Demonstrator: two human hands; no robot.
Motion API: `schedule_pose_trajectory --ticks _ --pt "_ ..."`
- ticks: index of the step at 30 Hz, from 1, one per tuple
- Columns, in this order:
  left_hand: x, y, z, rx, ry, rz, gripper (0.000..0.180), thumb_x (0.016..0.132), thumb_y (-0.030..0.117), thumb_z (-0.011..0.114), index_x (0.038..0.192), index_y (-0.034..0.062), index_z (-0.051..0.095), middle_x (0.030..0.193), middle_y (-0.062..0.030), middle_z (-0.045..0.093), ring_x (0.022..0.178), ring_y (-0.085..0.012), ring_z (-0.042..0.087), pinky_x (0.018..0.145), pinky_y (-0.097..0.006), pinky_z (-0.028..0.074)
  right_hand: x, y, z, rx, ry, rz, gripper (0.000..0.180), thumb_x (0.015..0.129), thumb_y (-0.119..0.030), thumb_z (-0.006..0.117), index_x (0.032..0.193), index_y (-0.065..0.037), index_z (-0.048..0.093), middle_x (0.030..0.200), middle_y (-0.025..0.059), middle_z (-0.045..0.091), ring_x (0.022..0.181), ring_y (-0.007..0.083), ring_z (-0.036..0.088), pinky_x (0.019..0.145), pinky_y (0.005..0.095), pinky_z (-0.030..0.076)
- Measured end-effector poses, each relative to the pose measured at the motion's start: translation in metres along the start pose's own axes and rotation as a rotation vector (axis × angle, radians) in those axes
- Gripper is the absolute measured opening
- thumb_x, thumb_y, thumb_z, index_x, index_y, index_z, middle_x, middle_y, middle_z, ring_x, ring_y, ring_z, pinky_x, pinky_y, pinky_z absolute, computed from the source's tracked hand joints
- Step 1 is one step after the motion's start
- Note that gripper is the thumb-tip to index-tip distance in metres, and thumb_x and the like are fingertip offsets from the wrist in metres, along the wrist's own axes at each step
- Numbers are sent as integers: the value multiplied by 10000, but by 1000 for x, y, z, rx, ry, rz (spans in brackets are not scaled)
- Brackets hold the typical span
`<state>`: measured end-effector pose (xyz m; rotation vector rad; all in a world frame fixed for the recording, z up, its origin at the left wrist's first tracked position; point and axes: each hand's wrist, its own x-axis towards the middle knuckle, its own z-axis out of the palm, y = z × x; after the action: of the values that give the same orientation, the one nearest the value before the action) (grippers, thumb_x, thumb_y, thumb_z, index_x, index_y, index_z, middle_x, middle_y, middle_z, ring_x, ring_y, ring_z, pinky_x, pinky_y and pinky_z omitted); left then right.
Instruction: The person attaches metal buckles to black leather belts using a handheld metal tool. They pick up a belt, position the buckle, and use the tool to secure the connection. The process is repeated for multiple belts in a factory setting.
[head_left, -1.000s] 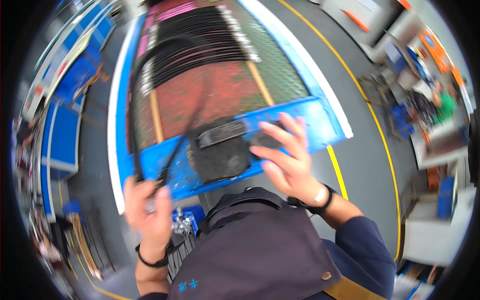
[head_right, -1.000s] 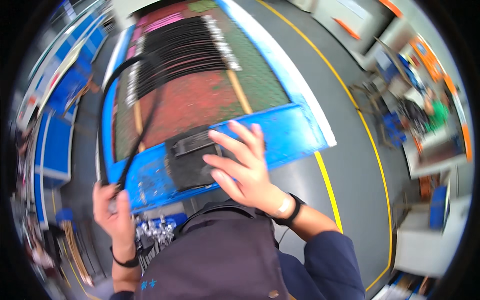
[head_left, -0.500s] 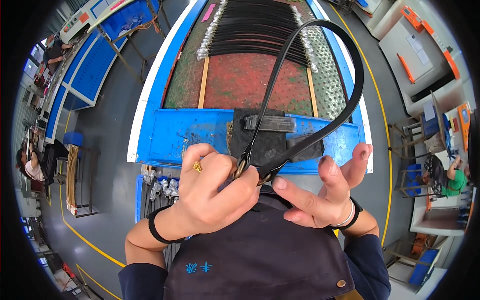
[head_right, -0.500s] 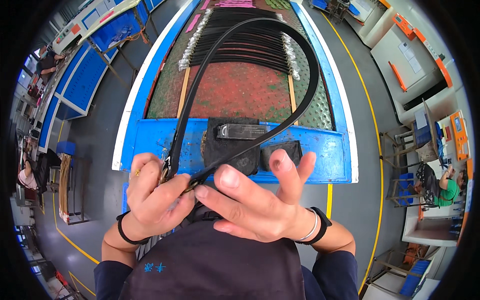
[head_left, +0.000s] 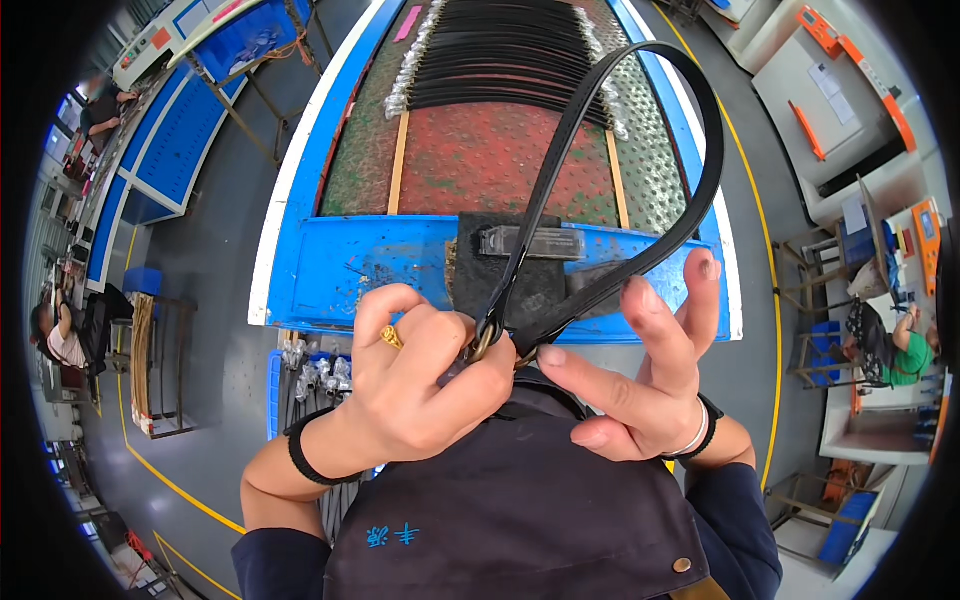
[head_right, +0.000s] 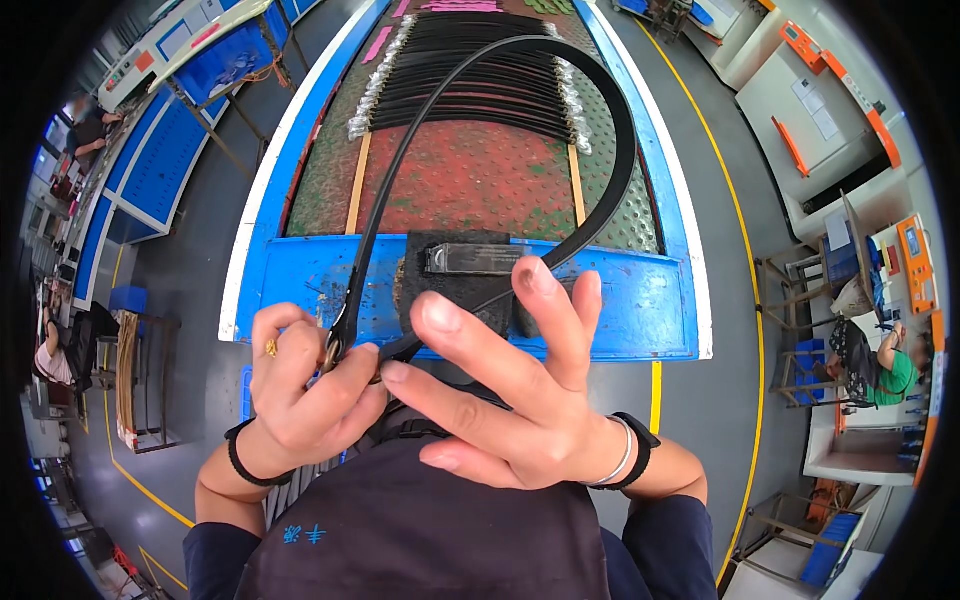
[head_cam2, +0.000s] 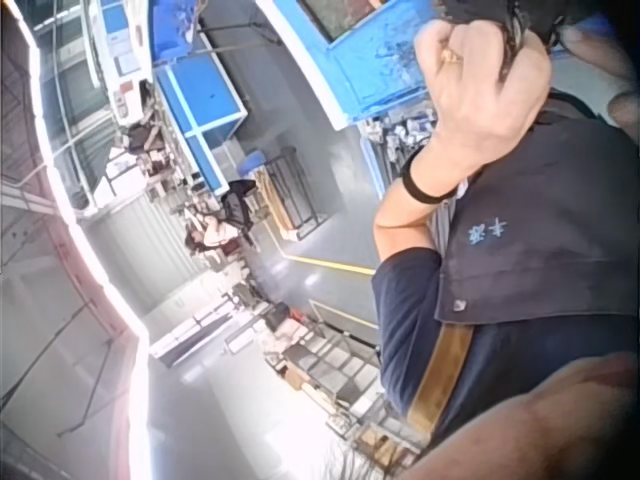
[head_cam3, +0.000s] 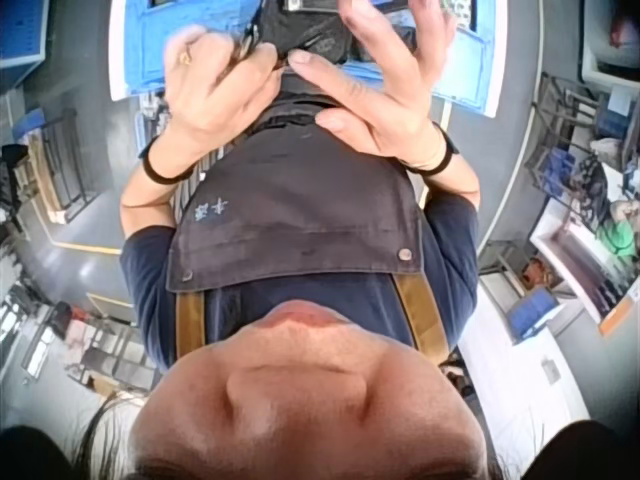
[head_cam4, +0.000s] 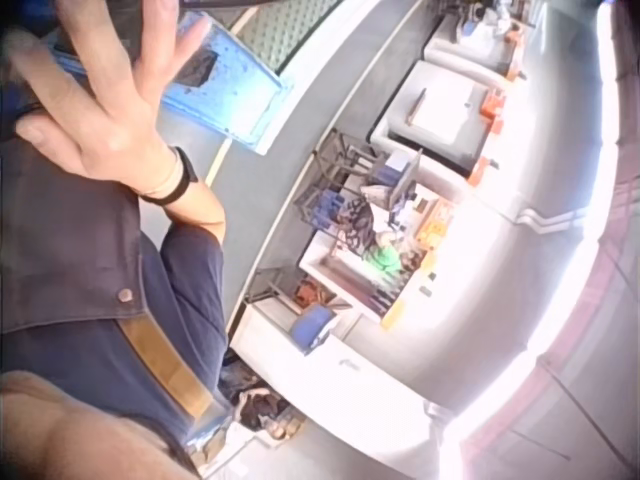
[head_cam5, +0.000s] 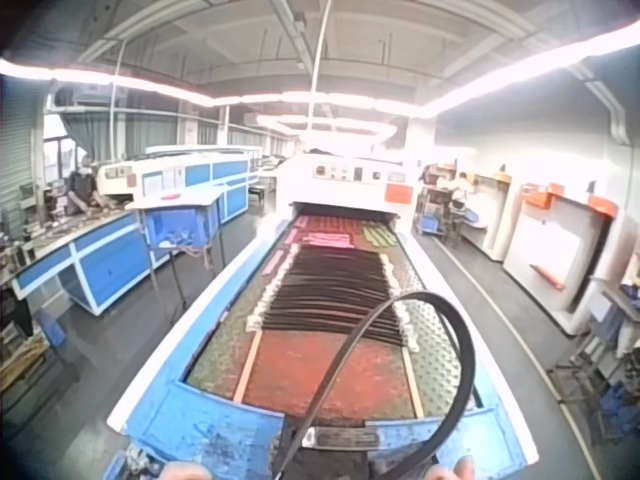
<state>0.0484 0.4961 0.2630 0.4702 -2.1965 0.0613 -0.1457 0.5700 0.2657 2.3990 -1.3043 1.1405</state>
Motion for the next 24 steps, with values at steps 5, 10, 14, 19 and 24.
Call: schedule_pose_trajectory --ticks 5,10,14,19,24 --pt "0 -2 2 7 -24 10 186 581 90 675 758 112 621 662 12 426 532 -113 436 678 -305 352 5 1 0 64 -44 36 402 823 -445 512 992 -136 706 1301 153 484 1311 425 226 1073 537 -2" --pt "-5 -2 3 -46 -55 -43 204 586 63 686 775 97 617 658 9 427 550 -127 447 673 -322 362 -6 19 -3 379 229 76 416 902 -398 427 1045 -91 669 1332 234 408 1314 425 235 1070 519 117" --pt "-7 -9 2 -120 -63 -123 209 592 52 697 781 75 610 646 -5 422 565 -159 448 651 -337 369 -46 40 6 210 458 294 382 919 -283 408 1121 -17 594 1319 247 402 1285 414 304 1063 516 179" --pt "-13 -22 0 -255 -60 -263 158 638 39 670 772 53 589 644 -38 436 578 -206 435 615 -328 362 -139 76 69 -157 89 692 365 860 -184 515 1188 -27 542 1375 181 363 1322 365 243 1065 543 114" --pt "-11 -31 -7 -398 -163 -396 122 657 33 642 759 39 576 661 -57 458 623 -231 438 601 -324 341 -211 97 115 -376 -341 782 335 849 -238 561 1149 -93 596 1413 148 324 1341 372 187 1056 576 74"
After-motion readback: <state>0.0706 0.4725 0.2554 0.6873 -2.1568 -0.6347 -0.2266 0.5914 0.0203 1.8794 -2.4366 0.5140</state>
